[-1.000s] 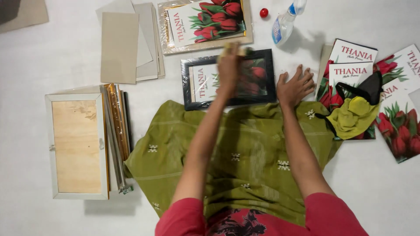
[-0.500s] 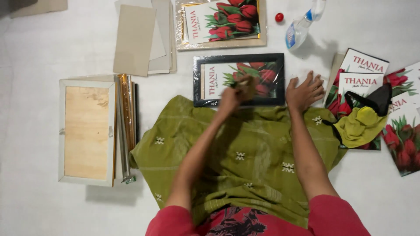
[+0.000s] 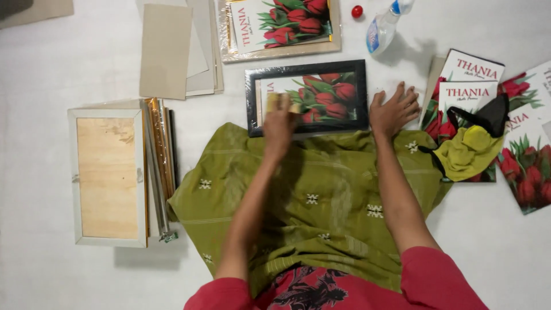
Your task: Finishing and cleaning picture frames by inserting backings and using a brush on the surfaces.
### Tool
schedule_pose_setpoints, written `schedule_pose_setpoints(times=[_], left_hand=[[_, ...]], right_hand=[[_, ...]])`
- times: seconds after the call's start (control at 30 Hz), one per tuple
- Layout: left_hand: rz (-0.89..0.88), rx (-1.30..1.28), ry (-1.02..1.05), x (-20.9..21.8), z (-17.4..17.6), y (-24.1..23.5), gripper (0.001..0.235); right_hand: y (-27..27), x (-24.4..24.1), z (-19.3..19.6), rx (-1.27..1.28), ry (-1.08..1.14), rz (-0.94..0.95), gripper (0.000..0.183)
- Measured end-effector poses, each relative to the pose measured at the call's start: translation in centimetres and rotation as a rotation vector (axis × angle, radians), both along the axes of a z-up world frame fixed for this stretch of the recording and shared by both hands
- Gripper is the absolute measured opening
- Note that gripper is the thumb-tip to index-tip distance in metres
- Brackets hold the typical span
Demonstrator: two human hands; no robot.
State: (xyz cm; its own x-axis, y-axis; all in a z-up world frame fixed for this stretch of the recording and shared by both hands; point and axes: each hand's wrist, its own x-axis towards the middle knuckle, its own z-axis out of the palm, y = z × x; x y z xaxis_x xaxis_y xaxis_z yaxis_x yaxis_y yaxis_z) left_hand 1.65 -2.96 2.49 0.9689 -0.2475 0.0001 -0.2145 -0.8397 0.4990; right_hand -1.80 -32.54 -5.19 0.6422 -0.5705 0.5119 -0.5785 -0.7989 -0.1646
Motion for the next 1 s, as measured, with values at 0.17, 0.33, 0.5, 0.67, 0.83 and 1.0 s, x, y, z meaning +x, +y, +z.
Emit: schedule_pose_setpoints(times=[0.17, 0.33, 0.5, 0.67, 0.83, 1.0], left_hand=[[-0.115, -0.31, 0.029, -3.2, 1.3, -10.2, 0.056], [0.033, -0.736, 0.338, -5.6, 8.0, -12.4, 0.054], [0.129, -0.522, 0.198, -6.0, 4.0, -6.2, 0.033], [0.393, -0.313, 0.156, -3.6, 3.6, 4.8, 0.038], [0.433, -0.106, -0.099, 2.4, -2.3, 8.7, 0.041], [0.331, -0.001, -0.182, 9.0, -4.3, 2.4, 0.062]], right_hand=[[-1.0, 0.3, -1.6, -0.036, -0.014, -0.011, 0.053], [-1.4, 0.4, -1.8, -0.461, -0.009, -0.092, 0.029], [-1.2, 0.3, -1.9, -0.02, -0.024, 0.007, 0.054], [-0.8, 0.4, -1.4, -0.007, -0.024, 0.006, 0.055], [-1.0, 0.1, -2.0, 0.023, -0.019, 0.016, 0.054], [-1.1, 0.3, -2.0, -0.035, -0.043, 0.019, 0.054]])
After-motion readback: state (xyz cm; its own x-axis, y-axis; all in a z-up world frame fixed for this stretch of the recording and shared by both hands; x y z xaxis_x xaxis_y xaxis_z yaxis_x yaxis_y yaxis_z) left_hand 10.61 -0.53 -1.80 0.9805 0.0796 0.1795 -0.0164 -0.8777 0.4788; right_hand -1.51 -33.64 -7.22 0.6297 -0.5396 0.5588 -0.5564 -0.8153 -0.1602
